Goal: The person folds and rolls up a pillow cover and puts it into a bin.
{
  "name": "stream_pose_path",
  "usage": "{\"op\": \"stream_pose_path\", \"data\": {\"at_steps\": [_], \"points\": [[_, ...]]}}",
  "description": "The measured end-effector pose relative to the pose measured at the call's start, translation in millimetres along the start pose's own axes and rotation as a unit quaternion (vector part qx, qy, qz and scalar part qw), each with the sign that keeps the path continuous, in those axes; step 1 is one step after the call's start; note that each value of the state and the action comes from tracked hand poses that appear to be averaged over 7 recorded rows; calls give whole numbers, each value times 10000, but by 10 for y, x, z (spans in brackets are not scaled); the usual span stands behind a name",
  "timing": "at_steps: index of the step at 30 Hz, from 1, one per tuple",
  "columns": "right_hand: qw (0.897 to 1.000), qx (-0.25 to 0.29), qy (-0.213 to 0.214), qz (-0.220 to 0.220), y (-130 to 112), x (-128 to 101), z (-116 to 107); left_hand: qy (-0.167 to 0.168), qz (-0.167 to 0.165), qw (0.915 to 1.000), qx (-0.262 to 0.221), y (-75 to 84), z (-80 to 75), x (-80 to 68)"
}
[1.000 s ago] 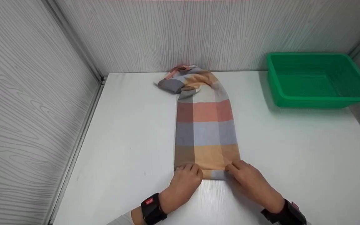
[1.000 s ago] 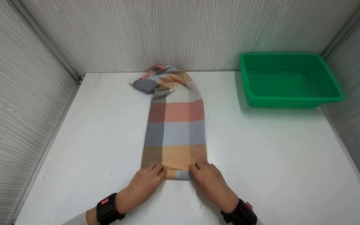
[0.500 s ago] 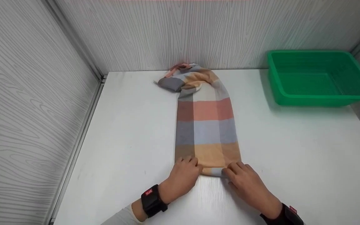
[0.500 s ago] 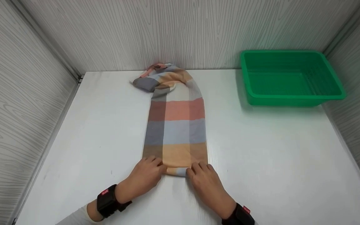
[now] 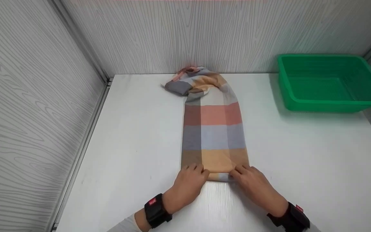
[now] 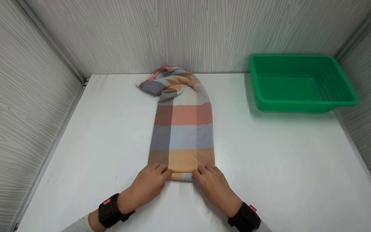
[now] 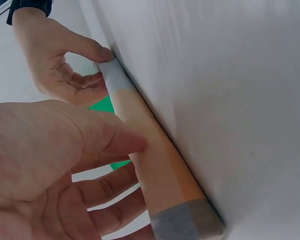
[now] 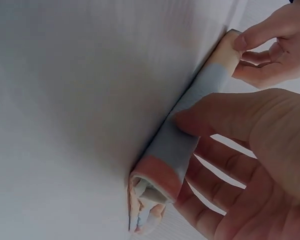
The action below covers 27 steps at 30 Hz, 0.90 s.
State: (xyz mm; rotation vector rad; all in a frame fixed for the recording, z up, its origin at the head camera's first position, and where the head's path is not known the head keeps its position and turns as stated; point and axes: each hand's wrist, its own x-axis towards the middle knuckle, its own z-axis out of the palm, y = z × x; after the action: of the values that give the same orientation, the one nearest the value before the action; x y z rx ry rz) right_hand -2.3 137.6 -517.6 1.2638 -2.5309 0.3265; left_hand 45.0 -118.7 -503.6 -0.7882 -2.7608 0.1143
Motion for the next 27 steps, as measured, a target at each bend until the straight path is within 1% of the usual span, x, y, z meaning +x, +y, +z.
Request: {"op": "stream_pose_path", "data": {"at_steps": [5,7,9,11,13,16,19,23,27], "points": [[9984,528,-151,105,67,5,-13,462,15,9979,453,65,-20,-80],[9968,753,-223,135,96,10,-22,533,53,9971,537,92,-30,-102],[9951,934,-290,164,126,18,-32,483,104,9973,544,110,-37,-112],[9934,1085,-340,179,156,33,-39,354,138,9977,559,115,-37,-107],[9919,1204,-374,181,184,51,-41,198,153,9980,575,107,-28,-94],[9898,1343,-426,191,220,72,-33,82,160,9980,604,81,-4,-62],[9886,1416,-488,174,240,78,-14,79,188,9983,550,55,25,-37],[9881,1443,-505,151,251,76,5,181,208,9983,516,28,62,-16],[9881,1471,-433,95,256,78,2,80,166,9984,528,6,77,12]]}}
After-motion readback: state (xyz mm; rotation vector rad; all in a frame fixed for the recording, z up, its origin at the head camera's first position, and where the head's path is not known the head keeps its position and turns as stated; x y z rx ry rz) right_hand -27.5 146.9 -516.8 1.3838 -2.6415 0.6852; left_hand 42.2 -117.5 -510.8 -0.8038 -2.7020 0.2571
